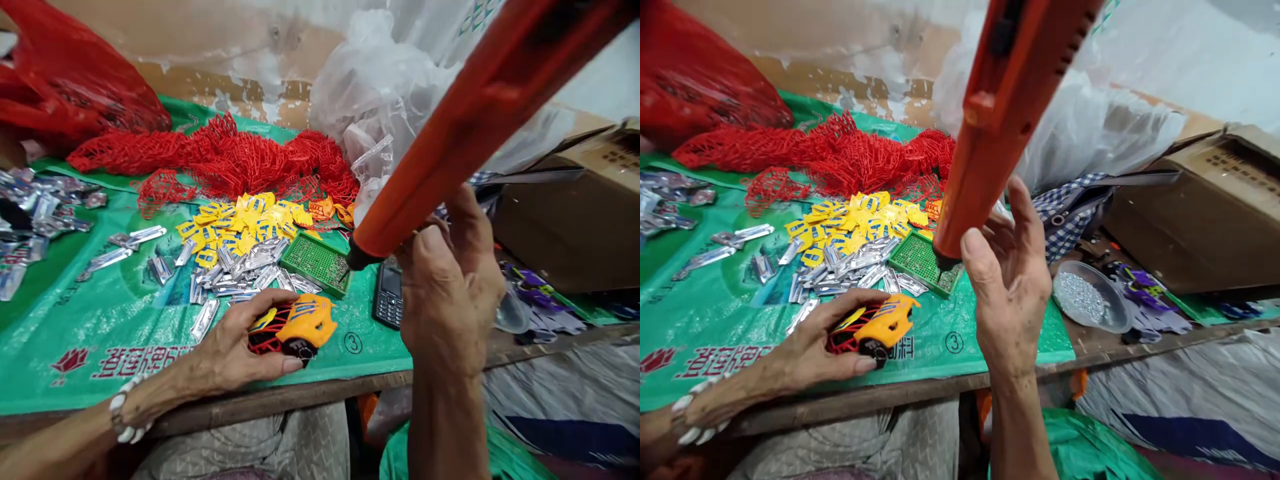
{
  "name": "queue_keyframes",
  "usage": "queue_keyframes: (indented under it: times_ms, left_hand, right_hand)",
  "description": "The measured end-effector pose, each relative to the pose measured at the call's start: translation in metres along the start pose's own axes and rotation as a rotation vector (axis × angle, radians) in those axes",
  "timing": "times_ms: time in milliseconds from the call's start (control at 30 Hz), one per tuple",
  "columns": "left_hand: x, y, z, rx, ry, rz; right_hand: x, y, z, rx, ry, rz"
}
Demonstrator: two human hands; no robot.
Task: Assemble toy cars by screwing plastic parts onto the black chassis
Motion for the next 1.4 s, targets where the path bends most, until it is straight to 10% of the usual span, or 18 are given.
queue_keyframes:
  times_ms: [167, 400, 633, 933, 1233, 1400]
  left_hand:
    - [-0.017, -0.005, -0.016, 0.41, 0.778, -0.153]
    - [-0.03, 0.0, -0.032, 0.669, 1.038, -0.111]
    - [-0.026, -0.004, -0.028, 0.593, 0.915, -0.112]
    - [-0.004, -0.011, -0.01, 0.333, 0.555, -0.237]
    - [0.015, -0.014, 0.001, 0.299, 0.287, -0.108]
    - [0.016, -0.015, 0.006, 0.039, 0.045, -0.031]
  right_hand:
    - [0.021, 0.017, 0.023, -0.032, 0.143, 0.159]
    - [-0.008, 0.043, 0.055, -0.362, 0.14, -0.242]
    - [-0.029, 0.058, 0.069, -0.44, 0.152, -0.457]
    - [-0.009, 0.055, 0.072, -0.425, -0.016, -0.245]
    - [0.017, 0.063, 0.067, -0.204, 0.151, -0.213]
    - [0.024, 0.067, 0.072, -0.176, 0.191, -0.194]
Point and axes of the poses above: each hand's wrist, its own y-axis away from the middle knuckle, its own x-axis out of the back of the hand, z = x × y, the point moved 7 cm from there along -y, towards the middle knuckle, and after that the axes turned 2 degrees about x, right-handed, at the moved point
